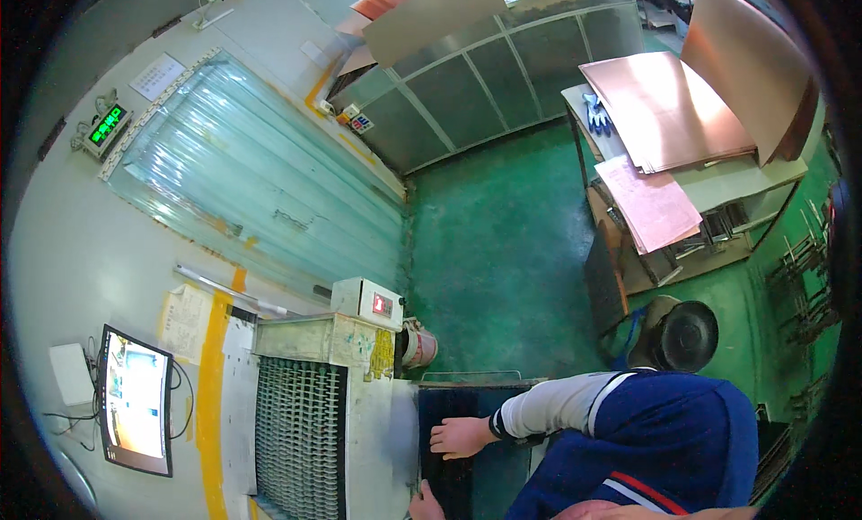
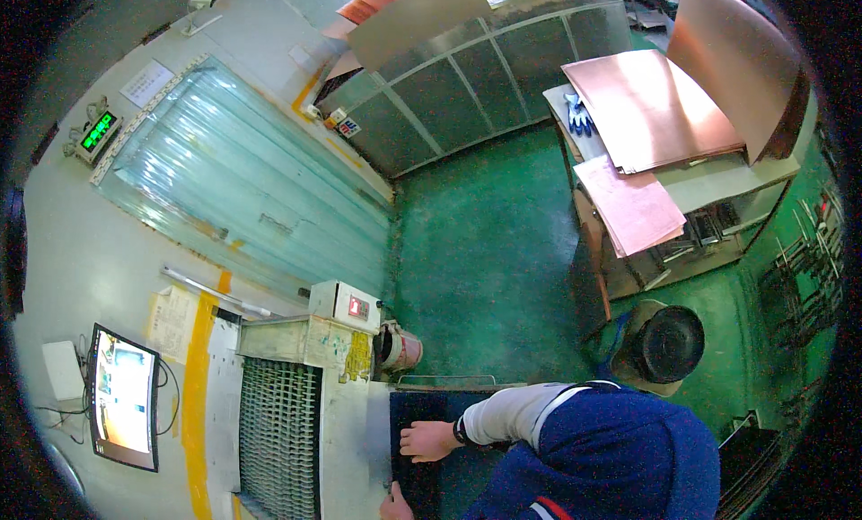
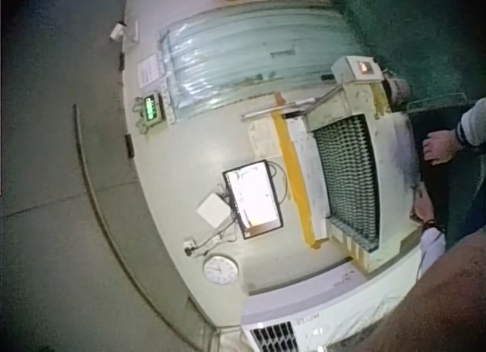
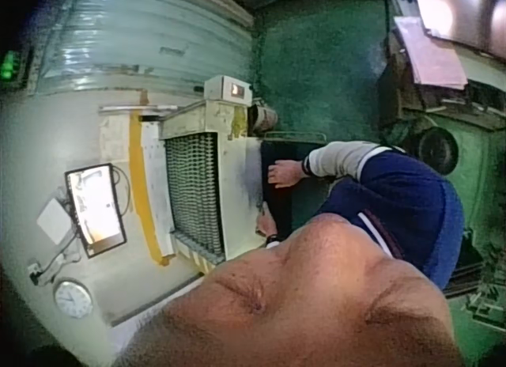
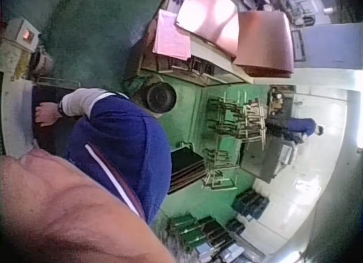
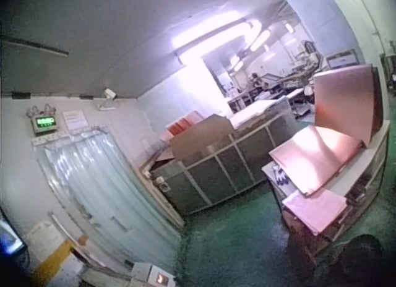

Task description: Manually feeding metal sheets into a processing machine and stacking them in a rack.

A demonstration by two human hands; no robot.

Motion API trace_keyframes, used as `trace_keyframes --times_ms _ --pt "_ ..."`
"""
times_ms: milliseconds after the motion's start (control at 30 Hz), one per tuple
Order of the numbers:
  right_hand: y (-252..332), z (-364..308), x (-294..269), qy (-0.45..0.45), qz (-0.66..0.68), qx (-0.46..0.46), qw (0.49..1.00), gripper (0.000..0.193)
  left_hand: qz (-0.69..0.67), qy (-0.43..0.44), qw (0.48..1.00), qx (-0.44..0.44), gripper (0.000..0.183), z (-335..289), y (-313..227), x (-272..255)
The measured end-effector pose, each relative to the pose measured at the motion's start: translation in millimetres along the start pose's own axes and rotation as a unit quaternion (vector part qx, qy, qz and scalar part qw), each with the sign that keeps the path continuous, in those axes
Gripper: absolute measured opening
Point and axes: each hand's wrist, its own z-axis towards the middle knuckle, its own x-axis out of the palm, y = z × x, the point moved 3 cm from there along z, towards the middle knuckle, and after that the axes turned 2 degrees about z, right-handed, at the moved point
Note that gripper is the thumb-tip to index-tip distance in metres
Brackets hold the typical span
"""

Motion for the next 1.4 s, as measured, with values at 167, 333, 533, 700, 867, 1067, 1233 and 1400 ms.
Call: trace_keyframes --times_ms 167,333,533,700,867,1067,1233,1400 --pt "5 4 0 0.0 -0.011 -0.013 1.0 0.041 -0.003 -0.02 1.0 0.02 0.074 9 22 11" --pt "2 3 3 -0.001 -0.008 -0.011 1.0 0.041 0.004 -0.005 1.0 0.015 0.073 14 23 14" --pt "2 3 2 0.0 -0.007 -0.01 1.0 0.042 -0.014 -0.006 1.0 0.013 0.075 10 21 13" --pt "0 3 2 -0.006 -0.015 -0.011 1.0 0.043 -0.014 -0.015 0.999 0.03 0.076 9 17 11" --pt "4 4 -1 0.0 -0.008 -0.008 1.0 0.043 -0.006 -0.038 0.999 0.038 0.076 19 32 21" --pt "4 3 -2 0.0 -0.002 -0.007 1.0 0.043 0.02 -0.049 0.999 0.012 0.078 26 43 30" --pt "2 2 0 0.001 -0.004 -0.006 1.0 0.043 0.014 -0.063 0.997 0.036 0.078 19 31 24" --pt "0 2 2 0.004 -0.003 -0.005 1.0 0.043 0.012 -0.016 1.0 0.004 0.077 -2 0 -1"
